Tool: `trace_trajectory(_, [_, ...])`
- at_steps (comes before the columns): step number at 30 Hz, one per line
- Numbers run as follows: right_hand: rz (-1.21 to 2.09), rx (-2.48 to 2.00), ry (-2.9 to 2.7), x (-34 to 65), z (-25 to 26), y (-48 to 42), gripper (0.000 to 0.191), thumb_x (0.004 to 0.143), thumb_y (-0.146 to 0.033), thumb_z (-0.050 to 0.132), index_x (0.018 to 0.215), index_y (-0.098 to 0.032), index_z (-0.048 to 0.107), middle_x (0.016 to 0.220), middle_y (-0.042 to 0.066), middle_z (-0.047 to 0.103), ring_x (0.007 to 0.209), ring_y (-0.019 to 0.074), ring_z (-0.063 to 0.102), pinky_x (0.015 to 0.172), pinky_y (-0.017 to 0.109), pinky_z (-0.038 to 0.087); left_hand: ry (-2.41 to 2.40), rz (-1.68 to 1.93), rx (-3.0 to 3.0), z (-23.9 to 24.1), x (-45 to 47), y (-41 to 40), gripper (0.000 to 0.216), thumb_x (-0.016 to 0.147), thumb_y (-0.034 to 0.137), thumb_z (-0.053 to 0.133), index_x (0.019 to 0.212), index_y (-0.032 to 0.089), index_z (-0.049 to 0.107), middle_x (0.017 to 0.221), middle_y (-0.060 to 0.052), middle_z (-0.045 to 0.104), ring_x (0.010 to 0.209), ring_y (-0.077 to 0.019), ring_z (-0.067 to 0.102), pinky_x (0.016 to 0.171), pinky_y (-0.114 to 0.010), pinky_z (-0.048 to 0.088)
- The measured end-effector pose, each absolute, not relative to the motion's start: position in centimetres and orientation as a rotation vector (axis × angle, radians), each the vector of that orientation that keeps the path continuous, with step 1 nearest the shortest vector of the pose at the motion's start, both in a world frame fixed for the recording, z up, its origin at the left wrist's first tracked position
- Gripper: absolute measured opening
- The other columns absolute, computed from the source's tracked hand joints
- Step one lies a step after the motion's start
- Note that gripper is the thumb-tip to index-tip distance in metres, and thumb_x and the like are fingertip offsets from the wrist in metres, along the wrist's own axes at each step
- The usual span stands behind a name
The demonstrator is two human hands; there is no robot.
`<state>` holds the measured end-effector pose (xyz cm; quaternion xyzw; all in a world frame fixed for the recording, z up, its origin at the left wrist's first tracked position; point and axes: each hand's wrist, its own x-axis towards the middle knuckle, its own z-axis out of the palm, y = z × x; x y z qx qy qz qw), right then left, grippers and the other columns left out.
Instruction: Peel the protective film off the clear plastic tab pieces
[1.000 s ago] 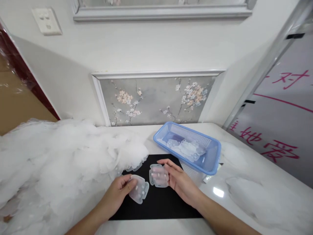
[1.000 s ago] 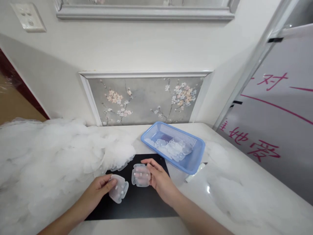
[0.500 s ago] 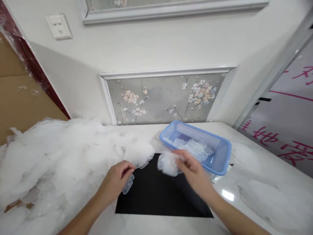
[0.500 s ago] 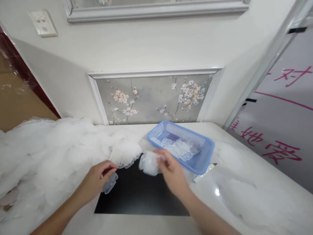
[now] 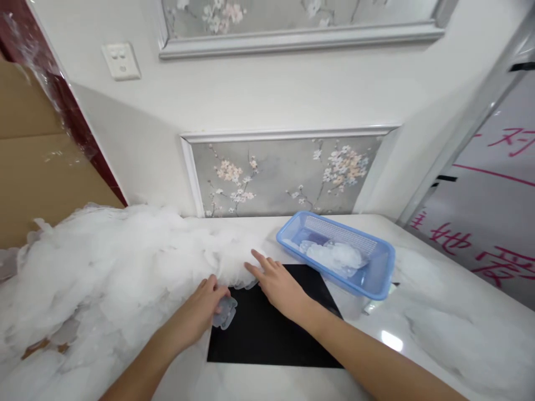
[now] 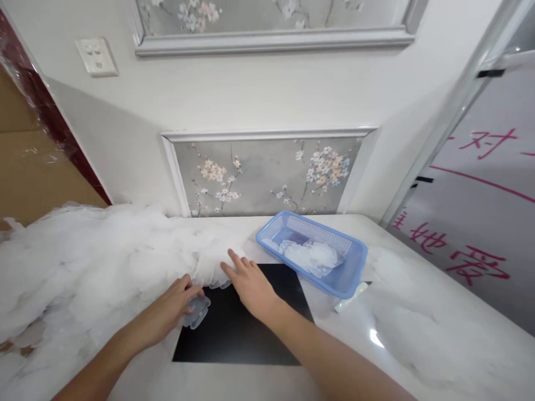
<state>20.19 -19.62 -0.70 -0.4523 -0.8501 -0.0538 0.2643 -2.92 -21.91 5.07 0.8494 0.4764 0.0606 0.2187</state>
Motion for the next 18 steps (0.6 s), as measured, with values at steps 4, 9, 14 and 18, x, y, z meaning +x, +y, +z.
trace_trajectory(4, [-0.263, -1.095, -2.374, 19.5, -0.9, -18.3, 0.024, 0.086, -0.006, 0.056, 0.104, -0.019, 0.065, 0.122, 0.012, 0.064, 0.092, 0.0275, 0.059, 0.079, 0.042, 0.048, 1.377, 0.204, 2.353, 5.0, -2.6, -21.7, 0.030, 0.071, 0.006, 0.047, 0.093, 0.020, 0.061, 0.098, -0.007, 0.051, 0.092, -0.0243, 0.049, 0.078, -0.036, 0.042])
trace_trajectory(9, [-0.232, -0.999, -2.385, 23.1, -2.2, -20.6, 0.017, 0.091, -0.011, 0.053, 0.084, -0.020, 0.065, 0.101, 0.006, 0.072, 0.081, 0.0212, 0.060, 0.074, 0.035, 0.046, 1.422, 0.382, 2.328, 5.7, -0.6, -22.6, 0.003, 0.076, 0.017, 0.056, 0.076, 0.019, 0.053, 0.101, -0.006, 0.049, 0.099, -0.0252, 0.043, 0.087, -0.041, 0.037])
trace_trajectory(14, [0.123, -1.025, -2.261, 26.1, -3.8, -23.7, 0.026, 0.090, -0.004, 0.046, 0.082, -0.022, 0.062, 0.105, 0.005, 0.073, 0.087, 0.0214, 0.065, 0.081, 0.040, 0.046, 1.196, 0.422, 1.747, 4.4, 1.1, -23.7, 0.014, 0.083, 0.031, 0.056, 0.081, 0.020, 0.048, 0.076, 0.003, 0.052, 0.072, -0.0140, 0.050, 0.066, -0.027, 0.038])
trace_trajectory(18, [0.671, -1.059, -1.942, 26.9, -3.7, -24.3, 0.021, 0.088, -0.011, 0.047, 0.074, -0.023, 0.058, 0.115, 0.007, 0.069, 0.105, 0.0227, 0.065, 0.089, 0.042, 0.049, 1.168, 0.508, 1.401, 3.0, 1.6, -23.6, 0.027, 0.083, 0.035, 0.059, 0.103, 0.019, 0.050, 0.086, -0.002, 0.064, 0.080, -0.0172, 0.060, 0.071, -0.029, 0.042])
